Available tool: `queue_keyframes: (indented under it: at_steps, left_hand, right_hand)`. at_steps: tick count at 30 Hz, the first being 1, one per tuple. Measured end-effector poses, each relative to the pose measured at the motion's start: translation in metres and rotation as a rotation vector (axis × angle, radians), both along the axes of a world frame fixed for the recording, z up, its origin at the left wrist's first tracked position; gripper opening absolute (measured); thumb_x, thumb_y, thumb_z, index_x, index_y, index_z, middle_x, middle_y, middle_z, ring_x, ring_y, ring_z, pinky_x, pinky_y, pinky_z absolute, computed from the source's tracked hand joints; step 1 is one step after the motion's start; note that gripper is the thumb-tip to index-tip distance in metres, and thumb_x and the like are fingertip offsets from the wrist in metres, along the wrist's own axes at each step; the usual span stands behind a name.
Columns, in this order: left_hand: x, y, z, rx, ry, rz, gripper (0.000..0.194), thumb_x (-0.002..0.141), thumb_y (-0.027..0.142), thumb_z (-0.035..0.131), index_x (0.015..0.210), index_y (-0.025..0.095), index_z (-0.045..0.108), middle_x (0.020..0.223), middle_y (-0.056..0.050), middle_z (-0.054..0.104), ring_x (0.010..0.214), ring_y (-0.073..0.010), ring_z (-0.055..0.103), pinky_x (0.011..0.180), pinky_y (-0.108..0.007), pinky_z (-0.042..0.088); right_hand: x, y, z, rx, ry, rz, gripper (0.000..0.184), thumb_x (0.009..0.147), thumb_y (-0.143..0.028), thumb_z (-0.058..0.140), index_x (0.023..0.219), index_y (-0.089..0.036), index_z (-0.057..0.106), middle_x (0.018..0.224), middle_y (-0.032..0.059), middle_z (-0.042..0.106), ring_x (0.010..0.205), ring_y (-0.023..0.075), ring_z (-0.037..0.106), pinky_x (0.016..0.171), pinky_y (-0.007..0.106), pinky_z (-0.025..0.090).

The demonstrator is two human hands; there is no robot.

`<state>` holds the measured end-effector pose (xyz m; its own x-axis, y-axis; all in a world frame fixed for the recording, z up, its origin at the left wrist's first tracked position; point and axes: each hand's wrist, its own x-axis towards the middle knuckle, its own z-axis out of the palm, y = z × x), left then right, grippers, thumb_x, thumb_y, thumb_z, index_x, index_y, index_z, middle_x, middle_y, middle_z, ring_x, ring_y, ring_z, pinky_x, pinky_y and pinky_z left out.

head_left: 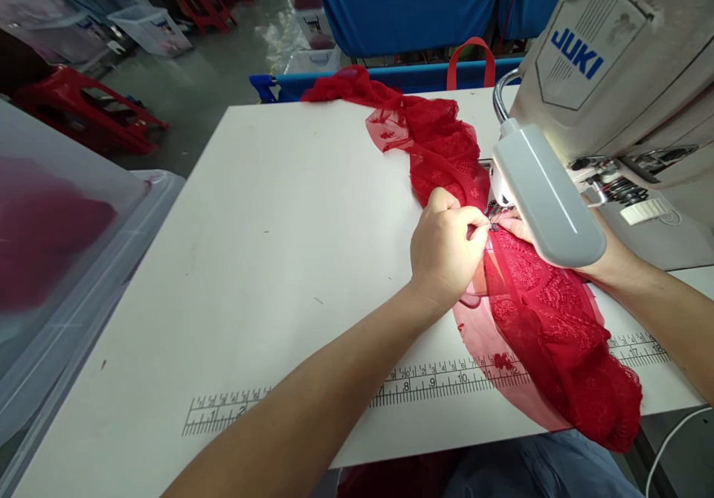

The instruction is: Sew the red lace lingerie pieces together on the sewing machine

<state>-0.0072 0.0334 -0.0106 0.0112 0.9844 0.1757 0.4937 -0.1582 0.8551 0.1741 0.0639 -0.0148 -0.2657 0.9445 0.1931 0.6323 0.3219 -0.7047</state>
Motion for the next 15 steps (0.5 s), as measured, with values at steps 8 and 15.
queue_keyframes:
  at_steps: [8,15]
  left_hand:
    - [-0.0007,-0.0003,-0.0008,0.016,0.000,0.001,0.037,0.079,0.007,0.067,0.053,0.017,0.043,0.082,-0.002,0.042,0.067,-0.0129,0.041,0.054,-0.028,0.034]
    - [-0.0005,0.0012,-0.0016,0.013,0.023,0.013,0.035,0.078,0.008,0.070,0.053,0.017,0.047,0.082,-0.002,0.043,0.068,-0.0130,0.042,0.054,-0.028,0.033]
  right_hand:
    - [0.0013,-0.0007,-0.0020,-0.007,-0.024,-0.030,0.021,0.082,-0.043,0.065,0.076,-0.024,0.073,0.082,0.0019,0.072,0.083,0.0230,0.066,0.096,0.049,0.051]
    - [0.0022,-0.0008,-0.0024,-0.007,-0.026,-0.006,0.025,0.083,-0.045,0.064,0.079,-0.023,0.074,0.084,0.0036,0.072,0.085,0.0230,0.066,0.098,0.047,0.050]
